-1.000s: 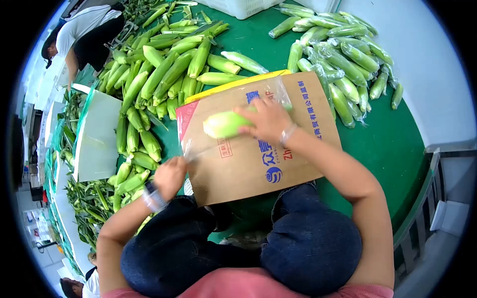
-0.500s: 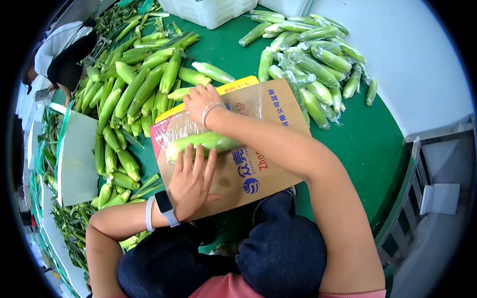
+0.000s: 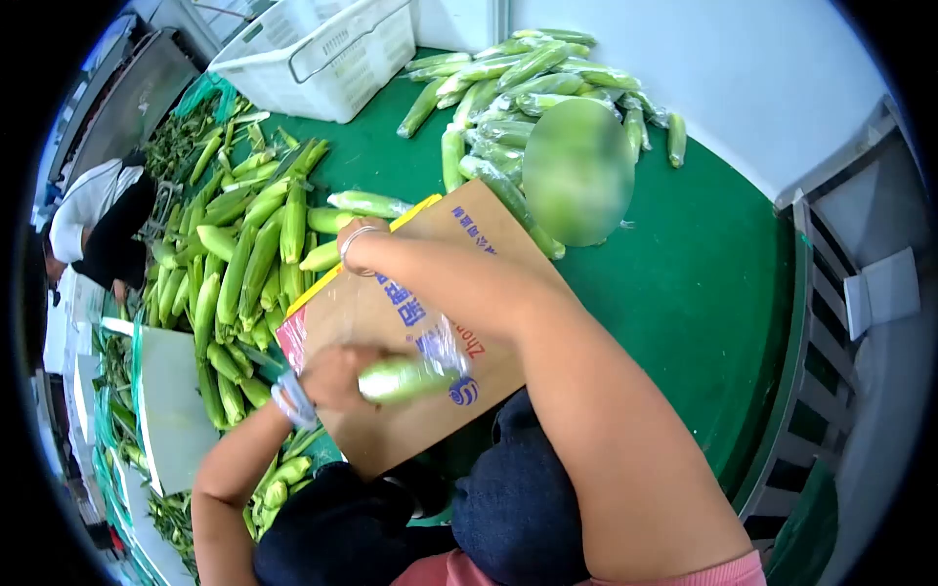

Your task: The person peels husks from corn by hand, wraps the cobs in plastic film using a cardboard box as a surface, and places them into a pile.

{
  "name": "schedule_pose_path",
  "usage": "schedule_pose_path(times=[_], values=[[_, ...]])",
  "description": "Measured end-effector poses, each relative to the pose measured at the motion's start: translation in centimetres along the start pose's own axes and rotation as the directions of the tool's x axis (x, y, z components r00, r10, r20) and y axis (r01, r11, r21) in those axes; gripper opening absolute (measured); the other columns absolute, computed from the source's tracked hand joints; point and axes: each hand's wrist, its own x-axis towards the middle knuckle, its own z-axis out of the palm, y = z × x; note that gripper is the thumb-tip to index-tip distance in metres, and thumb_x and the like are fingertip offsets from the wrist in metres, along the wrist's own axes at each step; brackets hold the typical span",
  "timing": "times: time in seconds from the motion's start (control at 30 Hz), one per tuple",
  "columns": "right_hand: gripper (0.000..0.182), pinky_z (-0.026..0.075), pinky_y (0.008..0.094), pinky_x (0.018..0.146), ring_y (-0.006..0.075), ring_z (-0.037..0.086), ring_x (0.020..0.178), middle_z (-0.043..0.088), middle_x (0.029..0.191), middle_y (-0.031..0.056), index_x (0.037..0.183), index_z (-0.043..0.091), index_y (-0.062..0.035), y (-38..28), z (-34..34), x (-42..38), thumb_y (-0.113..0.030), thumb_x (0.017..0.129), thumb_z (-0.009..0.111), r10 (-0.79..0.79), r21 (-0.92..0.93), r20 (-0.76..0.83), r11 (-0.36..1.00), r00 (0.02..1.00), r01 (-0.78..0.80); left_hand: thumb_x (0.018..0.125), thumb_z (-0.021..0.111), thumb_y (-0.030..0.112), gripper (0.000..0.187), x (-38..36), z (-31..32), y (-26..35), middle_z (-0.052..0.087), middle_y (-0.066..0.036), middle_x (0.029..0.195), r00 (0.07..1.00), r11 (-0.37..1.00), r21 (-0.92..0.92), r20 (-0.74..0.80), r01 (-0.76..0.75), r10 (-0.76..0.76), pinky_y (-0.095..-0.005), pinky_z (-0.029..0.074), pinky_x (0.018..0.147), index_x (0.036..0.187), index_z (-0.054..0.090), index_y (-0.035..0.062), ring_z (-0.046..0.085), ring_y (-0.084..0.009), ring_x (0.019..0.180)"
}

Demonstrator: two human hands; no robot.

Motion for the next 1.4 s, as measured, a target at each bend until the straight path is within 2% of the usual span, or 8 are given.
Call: schedule_pose_path(times=[0.2,0.37,0.47,0.73,0.9,1.03,1.17,1.4], values=[[0.037,0.042,0.0387,0.093,0.0349,0.05,0.111,0.052,0.119,0.019,0.11,0.053,-0.0001,2.4,5.7,-1.0,-0.009,0.074,0.058,-0.179,0.19,-0.268,0.954,0.947,0.234,0.064,0.078,0.035,0.069,-7.5,-0.6,1.3,0.062,-0.013,0.102,0.668,0.467,-0.653,0.726,0.596,0.163,-0.0298,0.046,0.078,0.113,0.053,-0.0057,0.057,-0.0169,0.09],[0.029,0.042,0.0404,0.088,0.0358,0.049,0.102,0.051,0.11,0.0186,0.103,0.05,0.0,3.3,7.3,-4.8,-0.014,0.078,0.056,-0.311,0.016,-0.558,0.923,0.769,0.385,0.06,0.081,0.03,0.085,-14.4,-1.6,1.9,0.054,-0.022,0.116,0.76,0.135,-0.97,0.241,0.2,0.603,-0.0376,0.042,0.088,0.125,0.039,-0.0053,0.054,-0.0291,0.103],[0.033,0.042,0.0419,0.084,0.0327,0.05,0.096,0.05,0.103,0.0155,0.105,0.049,-0.0033,2.8,7.9,-5.4,-0.026,0.082,0.058,-0.285,-0.021,-0.627,0.936,0.725,0.35,0.062,0.075,0.033,0.079,-17.6,-0.8,4.8,0.058,-0.02,0.083,0.952,-0.327,-0.895,-0.29,-0.304,-0.092,-0.0402,0.05,0.069,0.122,0.039,-0.004,0.059,-0.0348,0.072],[0.064,0.045,0.037,0.089,0.0336,0.054,0.107,0.055,0.115,0.0214,0.118,0.045,0.0054,-7.7,4.3,-14.4,-0.041,0.08,0.066,-0.44,0.896,-0.443,-0.2,0.781,0.396,0.081,0.059,0.027,0.052,-5.6,-4.7,5.0,0.055,-0.013,0.105,0.735,-0.101,-0.91,-0.256,-0.402,-0.628,-0.0412,0.045,0.087,0.123,0.039,0.0049,0.056,-0.0259,0.097],[0.052,0.051,0.0365,0.068,0.0359,0.061,0.074,0.06,0.093,0.0158,0.117,0.044,-0.0017,-2.2,2.4,-15.2,-0.025,0.077,0.068,-0.086,0.834,-0.194,0.51,0.977,0.211,0.076,0.067,0.006,0.029,0.9,-7.4,2.2,0.06,-0.009,0.083,0.335,0.522,-0.82,-0.572,-0.235,-0.749,-0.0323,0.051,0.061,0.1,0.05,0.0006,0.061,-0.0203,0.069],[0.047,0.05,0.0282,0.061,0.0252,0.061,0.079,0.059,0.093,0.01,0.113,0.055,-0.0139,3.5,0.0,-14.3,-0.017,0.068,0.067,-0.197,-0.057,-0.752,0.97,0.629,0.236,0.079,0.064,0.01,0.017,4.0,-10.1,-4.8,0.061,-0.01,0.075,0.535,-0.065,-0.997,0.029,-0.049,-0.844,-0.0304,0.052,0.05,0.089,0.056,-0.0005,0.061,-0.0181,0.06],[0.044,0.051,0.0309,0.063,0.0255,0.059,0.083,0.058,0.098,0.0077,0.109,0.06,-0.0208,10.4,-2.6,-11.5,-0.017,0.066,0.064,-0.477,-0.422,-0.795,0.879,0.375,0.222,0.076,0.062,0.014,0.034,8.3,-10.5,-7.0,0.063,-0.011,0.086,0.677,0.347,-0.586,0.572,0.732,-0.463,-0.0295,0.055,0.063,0.107,0.059,-0.0014,0.064,-0.0158,0.072],[0.056,0.042,0.037,0.091,0.031,0.054,0.102,0.057,0.109,0.0142,0.117,0.053,-0.0072,27.5,-6.8,-8.0,-0.006,0.062,0.067,0.065,0.072,-0.838,0.997,0.542,-0.008,0.069,0.07,0.025,0.047,11.3,-7.7,-23.0,0.062,-0.02,0.094,0.689,0.703,0.039,-0.246,0.71,-0.682,-0.0385,0.048,0.082,0.108,0.057,0.0023,0.061,-0.0317,0.092]])
